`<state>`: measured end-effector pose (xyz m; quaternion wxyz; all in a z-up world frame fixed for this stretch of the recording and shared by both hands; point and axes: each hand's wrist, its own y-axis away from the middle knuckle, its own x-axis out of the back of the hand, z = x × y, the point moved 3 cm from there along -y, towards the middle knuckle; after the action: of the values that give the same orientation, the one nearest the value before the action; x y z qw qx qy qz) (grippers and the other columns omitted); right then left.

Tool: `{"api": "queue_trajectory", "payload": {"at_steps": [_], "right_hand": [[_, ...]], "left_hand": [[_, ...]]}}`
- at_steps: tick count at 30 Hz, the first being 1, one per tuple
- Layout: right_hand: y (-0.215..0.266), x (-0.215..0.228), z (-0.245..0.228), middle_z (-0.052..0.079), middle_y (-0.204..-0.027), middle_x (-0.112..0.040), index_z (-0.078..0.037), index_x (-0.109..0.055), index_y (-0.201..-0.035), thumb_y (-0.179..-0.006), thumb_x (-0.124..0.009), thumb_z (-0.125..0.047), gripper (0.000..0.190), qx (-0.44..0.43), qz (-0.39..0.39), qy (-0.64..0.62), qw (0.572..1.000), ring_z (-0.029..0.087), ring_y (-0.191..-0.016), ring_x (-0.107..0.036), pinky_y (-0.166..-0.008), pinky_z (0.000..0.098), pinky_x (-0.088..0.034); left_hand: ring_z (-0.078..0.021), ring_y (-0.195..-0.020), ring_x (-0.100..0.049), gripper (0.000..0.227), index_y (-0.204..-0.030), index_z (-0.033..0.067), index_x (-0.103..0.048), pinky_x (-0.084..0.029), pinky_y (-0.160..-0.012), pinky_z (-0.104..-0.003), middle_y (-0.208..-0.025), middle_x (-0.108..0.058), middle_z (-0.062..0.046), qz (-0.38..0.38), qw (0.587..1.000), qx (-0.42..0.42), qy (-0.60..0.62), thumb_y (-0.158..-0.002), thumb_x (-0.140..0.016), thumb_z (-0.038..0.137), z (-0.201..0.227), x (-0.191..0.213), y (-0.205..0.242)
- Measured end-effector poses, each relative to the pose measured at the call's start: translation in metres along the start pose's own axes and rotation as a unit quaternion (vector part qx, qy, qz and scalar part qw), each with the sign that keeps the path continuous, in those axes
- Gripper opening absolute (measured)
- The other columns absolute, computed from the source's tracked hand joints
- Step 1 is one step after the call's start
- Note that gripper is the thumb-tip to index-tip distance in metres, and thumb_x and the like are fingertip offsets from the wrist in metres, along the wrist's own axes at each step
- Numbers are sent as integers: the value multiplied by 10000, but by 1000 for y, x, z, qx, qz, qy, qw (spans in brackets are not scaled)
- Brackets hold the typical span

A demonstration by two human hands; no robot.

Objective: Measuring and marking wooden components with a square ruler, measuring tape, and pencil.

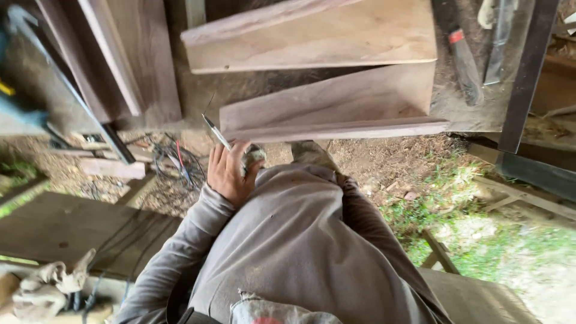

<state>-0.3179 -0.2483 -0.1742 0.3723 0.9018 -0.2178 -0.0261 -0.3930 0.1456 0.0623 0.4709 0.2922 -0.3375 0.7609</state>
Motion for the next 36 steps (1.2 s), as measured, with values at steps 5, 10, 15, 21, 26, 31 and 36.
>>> {"api": "queue_trajectory", "payload": {"at_steps": [5,10,15,21,26,31,36], "right_hand": [[24,-17,-8,145,-1248,-702,-105,-427,-1535,-959,-640,-224,625,-29,-28,43,998,226,-1024,-712,-895,349,-617],[24,-25,-22,146,-1255,-694,-110,-404,-1551,-956,-641,-231,651,-33,-17,64,997,229,-1028,-710,-894,348,-618],[92,15,-83,143,-1284,-664,-97,-571,-1397,-913,-676,-231,513,-134,56,-6,989,248,-1029,-707,-775,360,-656],[135,38,-106,189,-1179,-730,-108,-647,-1421,-1092,-594,-238,358,81,196,-182,960,189,-787,-664,-612,247,-550],[81,-1,-249,97,-1246,-648,-106,-599,-1364,-1018,-668,-66,356,343,146,-36,927,189,-1016,-689,-861,329,-628],[49,-8,-321,135,-1248,-598,-88,-629,-1236,-887,-808,-140,395,395,101,82,909,239,-1165,-593,-1023,345,-499],[12,11,-312,77,-1373,-510,-120,-291,-1569,-982,-684,-241,717,250,22,-337,907,176,-1276,-517,-1159,325,-393]], "left_hand": [[-320,-1038,-612,423,-1343,52,-591,-520,-918,-466,-1111,-655,-122,-38,997,57,31,-929,-678,42,-46,6,47],[-265,-751,-600,396,-1356,60,-658,-489,-673,-423,-838,-628,-90,-103,992,70,1,-970,-727,116,-52,49,37],[-324,-844,-584,146,-972,65,-596,-492,-721,-411,-1006,-568,-142,62,998,0,14,-996,-734,104,-57,63,36],[-243,-774,-684,110,-1040,72,-694,-578,-659,-358,-989,-653,-113,-61,983,32,171,-977,-607,49,-37,35,7],[-267,-693,-693,437,-1158,13,-658,-582,-579,-362,-969,-662,-165,-157,961,-61,219,-909,-772,354,4,-1,-20],[-279,-746,-725,453,-1193,5,-637,-584,-596,-389,-997,-690,-171,-251,929,-72,262,-911,-759,338,23,-4,-44],[-261,-833,-769,391,-1148,36,-637,-617,-705,-330,-1044,-738,-130,-213,900,26,380,-881,-806,267,46,-26,-64]]}}
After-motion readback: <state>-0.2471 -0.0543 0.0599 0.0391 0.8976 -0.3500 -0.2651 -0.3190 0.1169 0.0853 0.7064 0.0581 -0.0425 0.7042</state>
